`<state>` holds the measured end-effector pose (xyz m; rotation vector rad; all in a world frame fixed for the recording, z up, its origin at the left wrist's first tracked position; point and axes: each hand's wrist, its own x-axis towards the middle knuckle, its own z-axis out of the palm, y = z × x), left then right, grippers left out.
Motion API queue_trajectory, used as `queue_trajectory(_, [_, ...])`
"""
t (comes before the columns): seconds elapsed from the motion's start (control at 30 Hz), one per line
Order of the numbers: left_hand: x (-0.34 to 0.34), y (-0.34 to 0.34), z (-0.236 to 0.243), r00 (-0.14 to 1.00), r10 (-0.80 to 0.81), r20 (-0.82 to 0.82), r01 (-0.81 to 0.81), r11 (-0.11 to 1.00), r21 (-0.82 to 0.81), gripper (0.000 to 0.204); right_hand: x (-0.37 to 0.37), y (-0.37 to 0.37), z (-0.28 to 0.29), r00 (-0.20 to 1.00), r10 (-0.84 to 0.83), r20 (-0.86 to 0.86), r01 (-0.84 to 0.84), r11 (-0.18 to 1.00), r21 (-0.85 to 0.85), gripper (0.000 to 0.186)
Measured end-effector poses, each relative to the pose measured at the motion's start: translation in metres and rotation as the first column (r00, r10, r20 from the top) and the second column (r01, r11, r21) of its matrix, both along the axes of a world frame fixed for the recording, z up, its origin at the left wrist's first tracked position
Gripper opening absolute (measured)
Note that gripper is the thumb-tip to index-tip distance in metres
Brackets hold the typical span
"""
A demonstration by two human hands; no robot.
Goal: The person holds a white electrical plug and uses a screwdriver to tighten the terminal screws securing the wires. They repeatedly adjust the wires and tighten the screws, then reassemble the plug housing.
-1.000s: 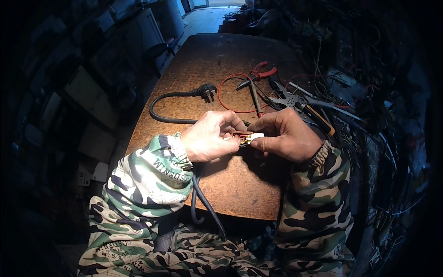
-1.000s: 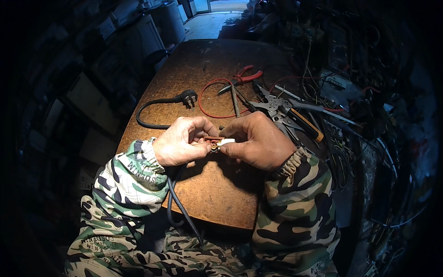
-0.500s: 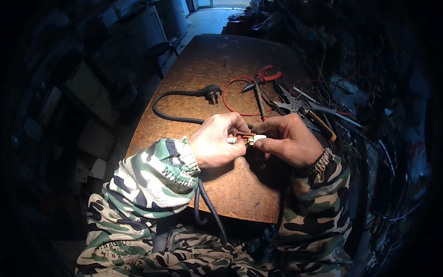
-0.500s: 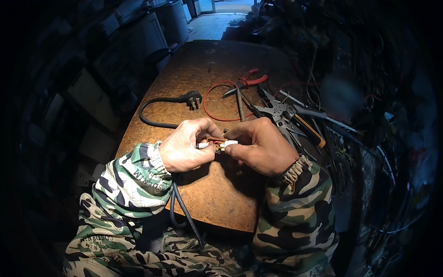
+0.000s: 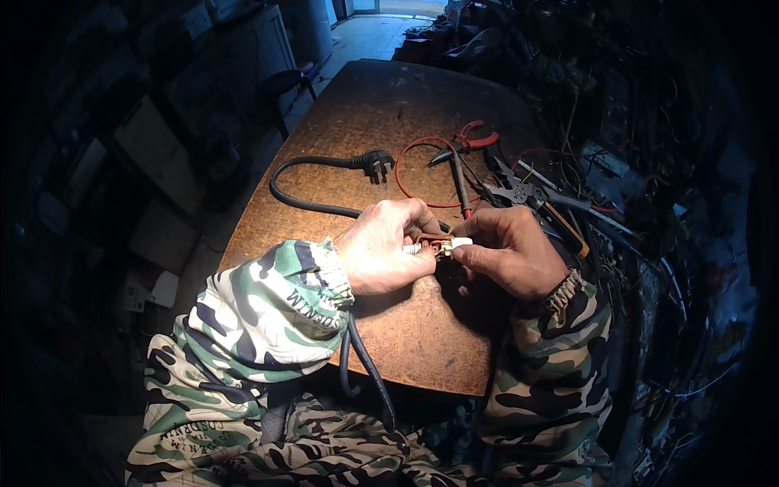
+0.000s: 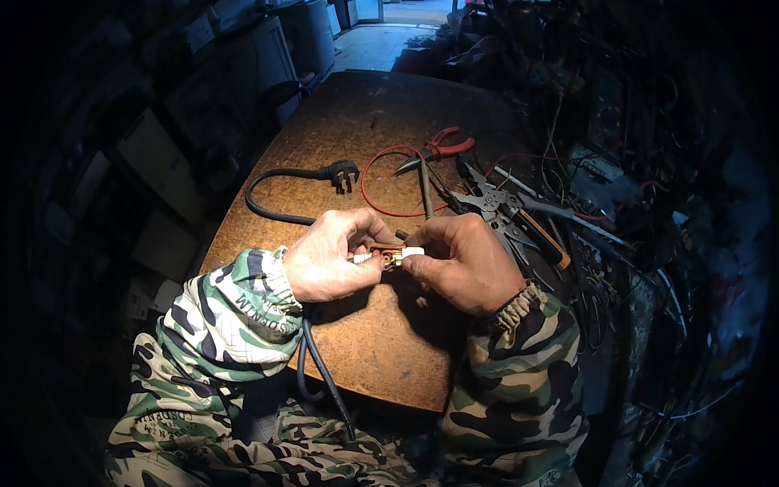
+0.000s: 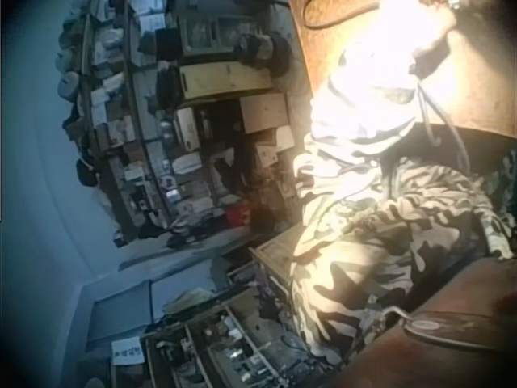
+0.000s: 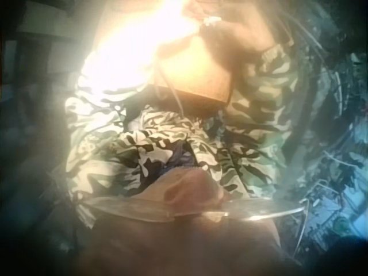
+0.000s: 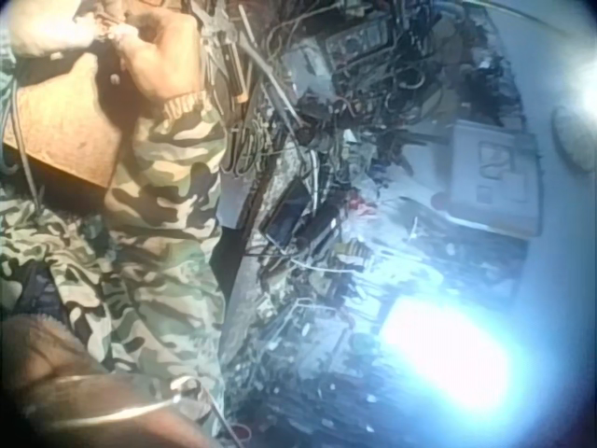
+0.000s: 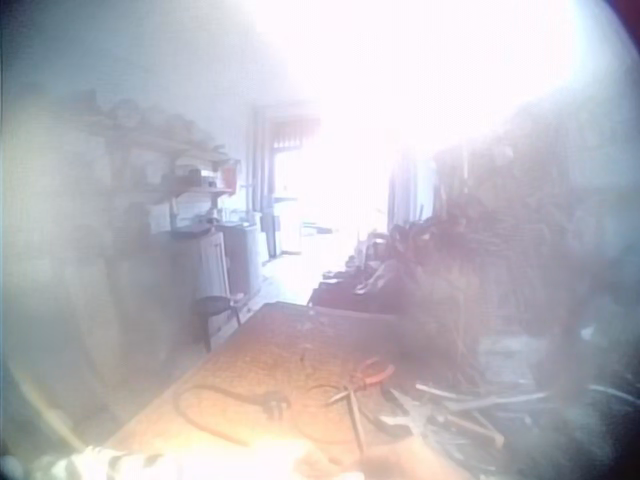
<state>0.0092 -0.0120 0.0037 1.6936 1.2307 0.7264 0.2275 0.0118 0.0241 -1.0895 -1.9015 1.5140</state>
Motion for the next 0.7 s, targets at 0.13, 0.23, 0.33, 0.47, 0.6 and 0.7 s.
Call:
queue_trajectory(0.13, [-0.002, -0.002, 0.001, 0.999, 0.029, -0.027, -0.028, 0.999, 0.021, 0.024, -0.006, -0.002, -0.008, 0.999, 0.011, 0.032, -0.017, 0.978, 0.208, 0.02])
queue_trajectory(0.23, [0.001, -0.002, 0.003, 0.999, 0.041, -0.015, -0.041, 0.999, 0.019, 0.023, -0.003, -0.003, -0.005, 1.0, -0.011, 0.007, 0.009, 0.99, 0.139, 0.019])
queue_trajectory(0.33, [0.0, -0.006, 0.008, 0.998, 0.054, -0.014, -0.054, 0.998, 0.032, 0.022, 0.0, 0.0, 0.001, 0.998, -0.014, -0.06, 0.011, 0.999, -0.038, 0.019])
queue_trajectory(0.47, [-0.001, -0.005, 0.005, 0.998, 0.034, 0.052, -0.036, 0.999, 0.033, 0.022, 0.003, 0.0, -0.005, 0.996, -0.001, -0.085, 0.009, 0.996, 0.093, 0.02])
queue_trajectory(0.6, [-0.002, -0.003, 0.001, 1.0, 0.021, 0.01, -0.022, 0.999, 0.041, 0.022, 0.002, 0.003, -0.015, 0.998, 0.002, -0.069, 0.014, 0.971, 0.237, 0.021])
queue_trajectory(0.7, [-0.002, -0.005, 0.007, 0.998, 0.021, 0.059, -0.019, 1.0, -0.023, 0.022, 0.002, 0.0, -0.004, 0.998, -0.017, -0.053, 0.022, 0.996, 0.084, 0.023])
